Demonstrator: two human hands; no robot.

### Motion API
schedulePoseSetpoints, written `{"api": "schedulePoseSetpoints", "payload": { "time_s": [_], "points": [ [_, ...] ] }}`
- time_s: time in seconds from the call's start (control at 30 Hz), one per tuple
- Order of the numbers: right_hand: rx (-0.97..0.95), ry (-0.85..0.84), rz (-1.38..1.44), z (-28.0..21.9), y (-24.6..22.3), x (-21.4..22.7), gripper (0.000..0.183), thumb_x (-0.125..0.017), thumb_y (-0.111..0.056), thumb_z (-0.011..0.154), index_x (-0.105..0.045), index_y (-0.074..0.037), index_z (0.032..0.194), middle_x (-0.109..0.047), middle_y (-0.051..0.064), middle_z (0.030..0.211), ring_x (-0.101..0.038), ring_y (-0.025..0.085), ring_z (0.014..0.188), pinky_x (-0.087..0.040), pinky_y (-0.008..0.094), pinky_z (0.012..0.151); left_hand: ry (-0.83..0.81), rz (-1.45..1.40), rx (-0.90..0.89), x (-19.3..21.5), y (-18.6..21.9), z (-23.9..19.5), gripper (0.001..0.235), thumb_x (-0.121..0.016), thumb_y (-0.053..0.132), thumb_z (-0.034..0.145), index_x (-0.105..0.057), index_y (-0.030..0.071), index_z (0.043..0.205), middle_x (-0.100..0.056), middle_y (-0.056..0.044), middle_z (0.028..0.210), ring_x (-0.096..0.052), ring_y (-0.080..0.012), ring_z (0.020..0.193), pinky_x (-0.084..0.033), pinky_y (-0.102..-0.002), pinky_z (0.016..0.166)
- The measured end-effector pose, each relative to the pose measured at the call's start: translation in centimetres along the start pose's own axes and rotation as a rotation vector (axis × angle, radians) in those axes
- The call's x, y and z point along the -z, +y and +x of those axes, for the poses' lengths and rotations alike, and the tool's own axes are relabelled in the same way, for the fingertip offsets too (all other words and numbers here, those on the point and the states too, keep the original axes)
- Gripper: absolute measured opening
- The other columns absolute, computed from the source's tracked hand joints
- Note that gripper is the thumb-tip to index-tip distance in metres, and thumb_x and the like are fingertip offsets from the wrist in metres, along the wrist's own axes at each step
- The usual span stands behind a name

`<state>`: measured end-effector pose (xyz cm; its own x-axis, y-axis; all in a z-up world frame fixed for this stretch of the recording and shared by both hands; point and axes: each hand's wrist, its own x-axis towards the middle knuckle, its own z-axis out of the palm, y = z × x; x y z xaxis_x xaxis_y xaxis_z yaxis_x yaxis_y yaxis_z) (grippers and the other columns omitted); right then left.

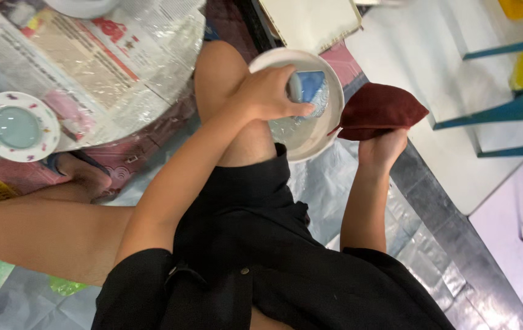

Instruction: The person sits cross-legged and wipes various ceramic items with a maroon cloth, including a white mug, a yellow bowl, a blue-and-white cup, a blue mug, a small bowl, a saucer, and a small plate. The person handles each item one at a time, wiping the exterior and interior surfaces before placing them on a nearby table.

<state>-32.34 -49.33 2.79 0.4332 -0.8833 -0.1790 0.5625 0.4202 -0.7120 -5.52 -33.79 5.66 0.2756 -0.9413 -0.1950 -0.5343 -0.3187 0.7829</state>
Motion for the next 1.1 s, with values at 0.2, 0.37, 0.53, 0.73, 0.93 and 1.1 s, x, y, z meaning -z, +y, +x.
{"api": "schedulePoseSetpoints", "payload": {
  "time_s": [0.2,0.37,0.53,0.73,0.93,1.1],
  "points": [
    [0.000,-0.406,0.023,-2.5,5.0,-14.3,0.042,-0.044,-0.025,0.110,-0.054,0.000,0.142,-0.060,0.015,0.142,-0.061,0.031,0.132,-0.051,0.044,0.115,0.017,-1.002,-0.315,5.1,-4.7,-8.7,0.096,-0.067,0.065,0.093,-0.035,0.002,0.159,-0.046,-0.014,0.152,-0.044,-0.0238,0.148,-0.034,-0.041,0.128],
    [0.587,-1.303,-1.163,-7.8,9.0,-24.8,0.052,-0.061,0.002,0.076,-0.062,-0.002,0.128,-0.064,0.021,0.132,-0.063,0.042,0.126,-0.052,0.044,0.108,0.397,-1.403,-0.161,7.6,-6.9,-17.8,0.081,-0.051,0.064,0.096,-0.035,0.010,0.155,-0.050,-0.005,0.149,-0.048,-0.0176,0.140,-0.038,-0.037,0.120],
    [0.379,-1.981,-1.210,-12.2,18.9,-31.1,0.026,-0.078,-0.004,0.084,-0.070,-0.018,0.105,-0.070,0.013,0.113,-0.070,0.033,0.111,-0.057,0.040,0.097,0.653,-1.189,-0.276,9.8,-9.0,-26.8,0.065,-0.046,0.058,0.107,-0.045,0.006,0.147,-0.058,-0.010,0.137,-0.056,-0.0209,0.130,-0.042,-0.037,0.116],
    [-0.160,-1.510,-0.790,-14.9,26.0,-35.1,0.043,-0.076,-0.012,0.088,-0.061,-0.001,0.126,-0.072,0.009,0.114,-0.067,0.020,0.106,-0.057,0.036,0.096,1.101,-0.383,-0.033,12.8,-10.2,-31.2,0.070,-0.057,0.060,0.102,-0.049,0.002,0.141,-0.059,-0.013,0.127,-0.060,-0.0232,0.119,-0.048,-0.037,0.108],
    [-1.001,-1.282,-0.889,-13.6,29.3,-37.8,0.040,-0.077,-0.011,0.085,-0.067,0.001,0.121,-0.071,0.011,0.105,-0.065,0.020,0.089,-0.054,0.038,0.075,1.176,-0.189,-0.083,13.5,-13.1,-32.4,0.084,-0.061,0.069,0.095,-0.045,0.003,0.145,-0.057,-0.014,0.129,-0.061,-0.0232,0.115,-0.050,-0.035,0.102],
    [-0.391,-1.761,-0.721,-14.1,31.6,-36.8,0.044,-0.075,-0.006,0.084,-0.061,-0.002,0.125,-0.069,0.010,0.117,-0.066,0.021,0.107,-0.054,0.035,0.098,1.274,-0.648,-0.087,11.8,-14.2,-31.3,0.087,-0.055,0.070,0.095,-0.041,0.000,0.145,-0.061,-0.012,0.117,-0.062,-0.0189,0.107,-0.050,-0.033,0.098]
  ]
}}
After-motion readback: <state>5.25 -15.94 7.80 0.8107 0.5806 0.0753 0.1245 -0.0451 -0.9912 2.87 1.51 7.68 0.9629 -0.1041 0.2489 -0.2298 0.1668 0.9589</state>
